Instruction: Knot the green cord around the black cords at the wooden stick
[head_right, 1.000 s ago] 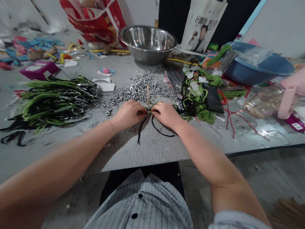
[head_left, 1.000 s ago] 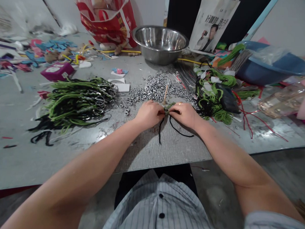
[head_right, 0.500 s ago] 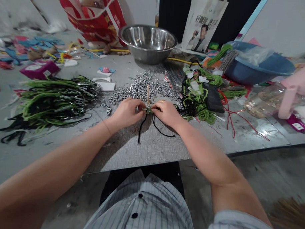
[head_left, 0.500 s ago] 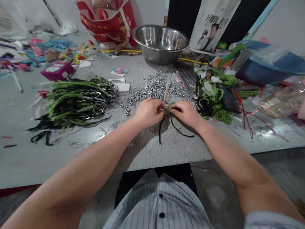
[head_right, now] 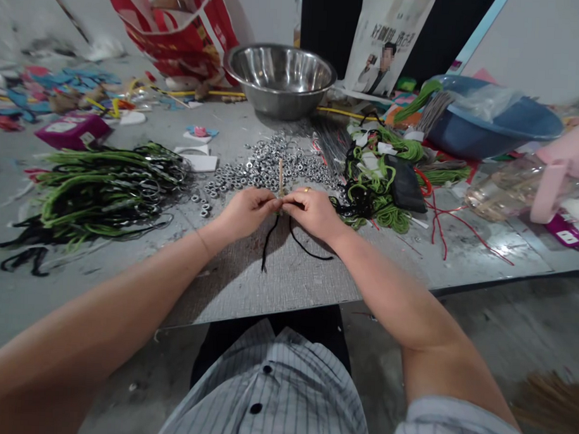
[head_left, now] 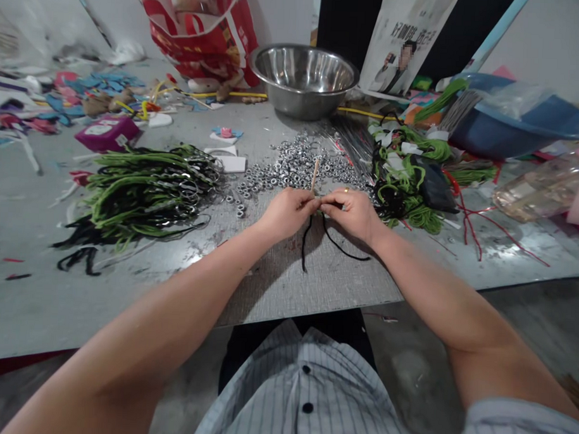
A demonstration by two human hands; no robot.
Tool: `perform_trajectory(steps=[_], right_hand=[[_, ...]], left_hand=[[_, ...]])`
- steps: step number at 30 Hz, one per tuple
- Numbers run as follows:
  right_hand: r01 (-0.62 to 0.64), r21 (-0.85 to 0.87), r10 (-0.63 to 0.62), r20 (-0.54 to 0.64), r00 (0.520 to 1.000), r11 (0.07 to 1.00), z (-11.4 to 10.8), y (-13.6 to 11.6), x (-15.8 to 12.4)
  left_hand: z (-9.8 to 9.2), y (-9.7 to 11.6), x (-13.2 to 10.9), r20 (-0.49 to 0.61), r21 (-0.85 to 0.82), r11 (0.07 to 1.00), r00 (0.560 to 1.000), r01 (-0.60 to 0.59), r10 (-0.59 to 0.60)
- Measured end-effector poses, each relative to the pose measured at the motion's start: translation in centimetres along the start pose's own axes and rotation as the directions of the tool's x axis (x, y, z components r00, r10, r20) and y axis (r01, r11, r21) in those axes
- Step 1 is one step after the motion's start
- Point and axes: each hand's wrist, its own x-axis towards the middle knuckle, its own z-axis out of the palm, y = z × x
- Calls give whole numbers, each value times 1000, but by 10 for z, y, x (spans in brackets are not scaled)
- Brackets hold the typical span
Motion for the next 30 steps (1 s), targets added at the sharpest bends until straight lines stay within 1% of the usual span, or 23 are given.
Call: perform_trajectory(steps=[4,8,11,15,22,26,30], right_hand=[[-24,54,24,6,1000,998,-2,-3,0],[-36,47,36,2,999,998,-2,-5,0],[-43,-7,43,29,999,999,-3,-6,1],[-48,-74,55,95,994,996,-4,-5,2],[-102,-161,126,148,981,982,-3,3,2],[-110,-188,143,171,975,976,-2,6,3],[-112,-198,147,174,974,974,0,8,3]], left_hand=[[0,-1,-1,-28,-115,993,999,14,-17],[1,-3,-1,-29,-112,994,1000,0,-3],[0,-4,-1,9,-49,999,1000,-6,6],[-3,-3,-2,53,71,997,998,-27,24],[-3,-4,-4,95,226,974,995,-3,-19],[0,-3,-3,129,284,959,991,-14,-24],[2,-4,-2,132,317,948,991,-17,-26]])
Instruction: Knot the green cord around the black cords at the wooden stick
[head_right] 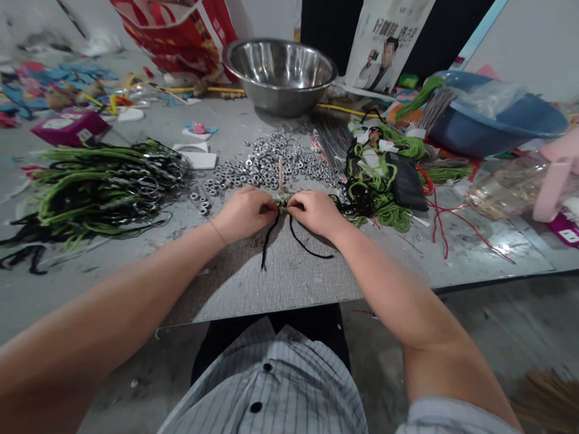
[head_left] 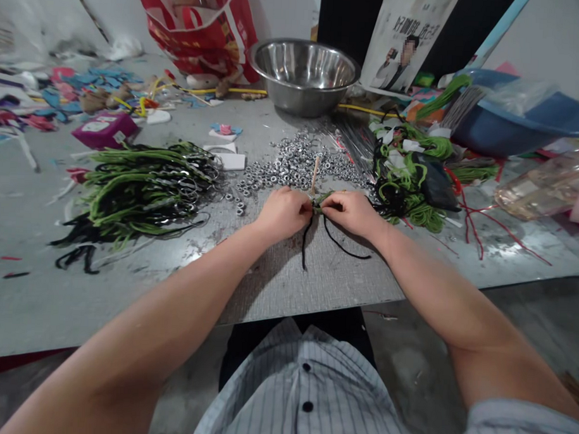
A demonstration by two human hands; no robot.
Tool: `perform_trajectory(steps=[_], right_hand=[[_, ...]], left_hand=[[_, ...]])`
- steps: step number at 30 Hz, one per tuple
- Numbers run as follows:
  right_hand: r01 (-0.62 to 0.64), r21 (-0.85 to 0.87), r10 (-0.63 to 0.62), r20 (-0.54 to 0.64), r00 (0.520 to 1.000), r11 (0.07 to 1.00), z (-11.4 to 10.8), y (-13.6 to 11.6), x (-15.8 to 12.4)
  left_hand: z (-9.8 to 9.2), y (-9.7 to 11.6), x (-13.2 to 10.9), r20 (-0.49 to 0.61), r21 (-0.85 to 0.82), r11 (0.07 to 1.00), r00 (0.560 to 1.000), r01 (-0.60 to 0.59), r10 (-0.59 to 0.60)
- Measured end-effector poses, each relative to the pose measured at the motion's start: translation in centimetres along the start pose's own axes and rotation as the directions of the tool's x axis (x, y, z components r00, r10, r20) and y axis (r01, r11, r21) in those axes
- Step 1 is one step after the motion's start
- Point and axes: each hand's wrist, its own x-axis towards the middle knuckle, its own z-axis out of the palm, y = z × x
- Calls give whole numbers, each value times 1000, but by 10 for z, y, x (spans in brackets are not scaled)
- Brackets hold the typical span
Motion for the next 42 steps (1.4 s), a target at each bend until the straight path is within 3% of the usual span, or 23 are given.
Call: perform_trajectory(steps=[7,16,32,42], right_hand=[[-17,7,18,-22,1000,1000,3,-1,1],[-7,37,8,-16,1000,999,5,-2,2],[-11,25,10,12,1000,1000,6,-2,2],[96,-11,-96,-1,995,995,6,1,1]], left_hand=[[5,-3,3,-10,52,999,1000,11,-10],[-3,6,0,33,104,994,999,34,-38],[2,6,-1,-32,142,990,999,25,-20],[-2,8,-3,-22,125,991,999,46,-44]])
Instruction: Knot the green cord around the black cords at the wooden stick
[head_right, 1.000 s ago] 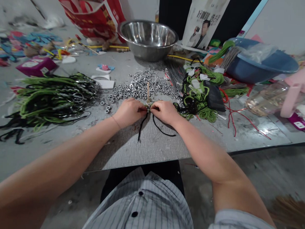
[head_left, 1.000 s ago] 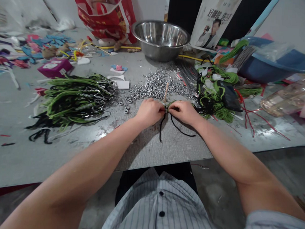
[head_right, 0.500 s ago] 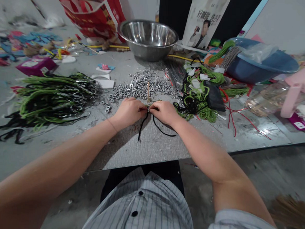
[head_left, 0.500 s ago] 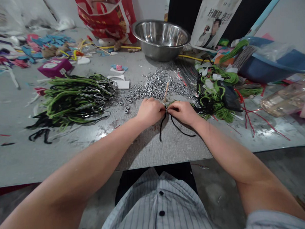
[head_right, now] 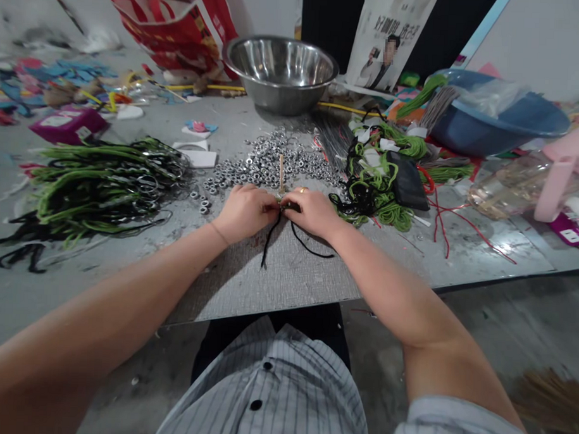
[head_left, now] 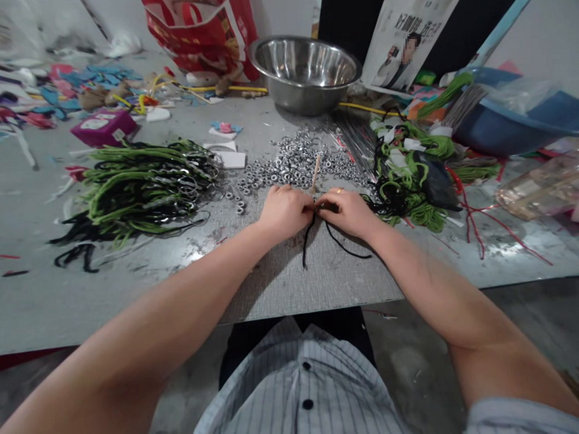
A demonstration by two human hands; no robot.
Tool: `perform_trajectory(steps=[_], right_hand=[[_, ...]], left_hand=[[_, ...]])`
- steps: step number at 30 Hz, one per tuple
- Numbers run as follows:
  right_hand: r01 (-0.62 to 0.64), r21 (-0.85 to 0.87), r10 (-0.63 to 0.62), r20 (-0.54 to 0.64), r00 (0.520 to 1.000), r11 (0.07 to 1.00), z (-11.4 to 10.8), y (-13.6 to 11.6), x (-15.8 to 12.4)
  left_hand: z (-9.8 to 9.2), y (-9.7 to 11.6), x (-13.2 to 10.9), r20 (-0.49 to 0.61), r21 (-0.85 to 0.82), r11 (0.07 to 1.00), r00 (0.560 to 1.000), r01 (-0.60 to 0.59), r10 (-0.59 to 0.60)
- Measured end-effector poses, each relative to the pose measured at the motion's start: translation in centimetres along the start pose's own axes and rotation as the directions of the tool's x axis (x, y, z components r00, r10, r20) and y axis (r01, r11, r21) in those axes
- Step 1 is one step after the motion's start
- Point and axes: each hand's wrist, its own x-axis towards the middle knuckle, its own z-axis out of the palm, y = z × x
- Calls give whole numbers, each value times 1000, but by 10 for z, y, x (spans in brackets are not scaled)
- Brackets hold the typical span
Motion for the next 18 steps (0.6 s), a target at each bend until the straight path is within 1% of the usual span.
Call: perform_trajectory(steps=[4,9,13,15,18], right_hand=[[30,-5,-30,-17,999,1000,1,3,0],[30,-12,-31,-11,999,999,2,2,0],[48,39,-47,-24,999,998,-4,2,-1],[17,58,-13,-69,998,998,-11,3,-2],[-98,2,98,-125,987,995,-23,11,-4]], left_hand=[[-4,-2,0,18,-29,1000,1000,-5,5],[-6,-10,1,33,-95,995,999,-19,22],[-7,-14,1,48,-116,993,998,-27,33],[-7,-15,0,49,-90,995,997,-47,51],[-8,-14,0,56,-53,996,996,-69,72]])
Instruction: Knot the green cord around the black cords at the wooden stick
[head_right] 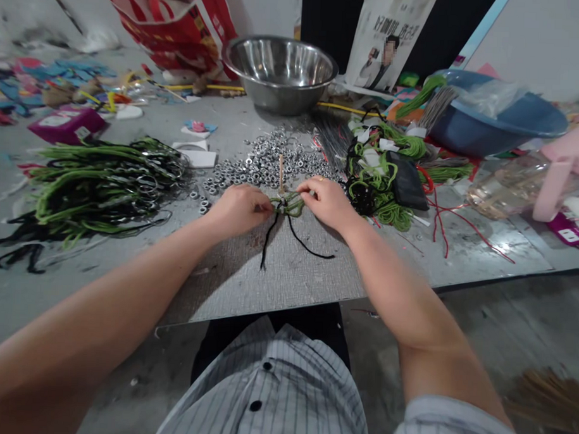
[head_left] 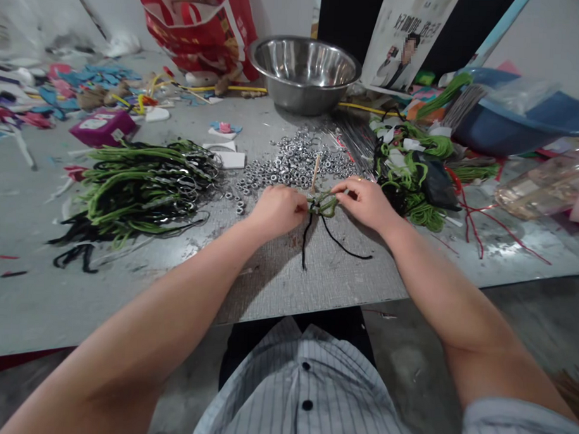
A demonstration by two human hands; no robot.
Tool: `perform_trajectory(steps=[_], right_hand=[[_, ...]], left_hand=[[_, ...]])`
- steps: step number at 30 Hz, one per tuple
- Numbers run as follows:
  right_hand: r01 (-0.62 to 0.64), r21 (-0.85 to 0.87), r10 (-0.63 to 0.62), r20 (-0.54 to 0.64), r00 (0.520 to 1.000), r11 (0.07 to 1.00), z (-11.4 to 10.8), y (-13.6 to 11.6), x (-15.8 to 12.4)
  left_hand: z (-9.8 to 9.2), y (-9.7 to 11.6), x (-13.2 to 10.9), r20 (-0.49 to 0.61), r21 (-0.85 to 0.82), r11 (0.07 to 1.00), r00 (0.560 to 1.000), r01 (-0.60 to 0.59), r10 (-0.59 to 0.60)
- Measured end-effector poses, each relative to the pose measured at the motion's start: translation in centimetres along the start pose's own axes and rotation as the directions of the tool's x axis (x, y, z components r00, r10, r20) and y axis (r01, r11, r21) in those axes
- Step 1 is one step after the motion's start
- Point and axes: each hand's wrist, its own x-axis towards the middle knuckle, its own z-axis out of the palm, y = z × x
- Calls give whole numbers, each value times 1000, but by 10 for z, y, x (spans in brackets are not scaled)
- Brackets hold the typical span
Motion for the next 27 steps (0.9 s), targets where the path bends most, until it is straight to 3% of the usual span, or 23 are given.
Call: perform_trajectory(steps=[3,8,13,20,27], right_hand=[[-68,-114,69,9,998,991,-6,9,0],[-78,-232,92,50,994,970,-2,15,-1],[-52,-225,75,96,993,973,3,14,1],[61,-154,-44,114,993,986,10,16,3],[70,-292,-16,185,983,954,4,14,5]], left_hand=[[0,1,-1,0,11,1000,1000,-2,2],[2,0,-1,-9,19,1000,1000,-12,12],[2,0,-1,-23,16,1000,1000,-11,12],[6,-2,1,-44,57,998,999,-25,28],[7,-14,2,-62,66,997,997,-51,56]])
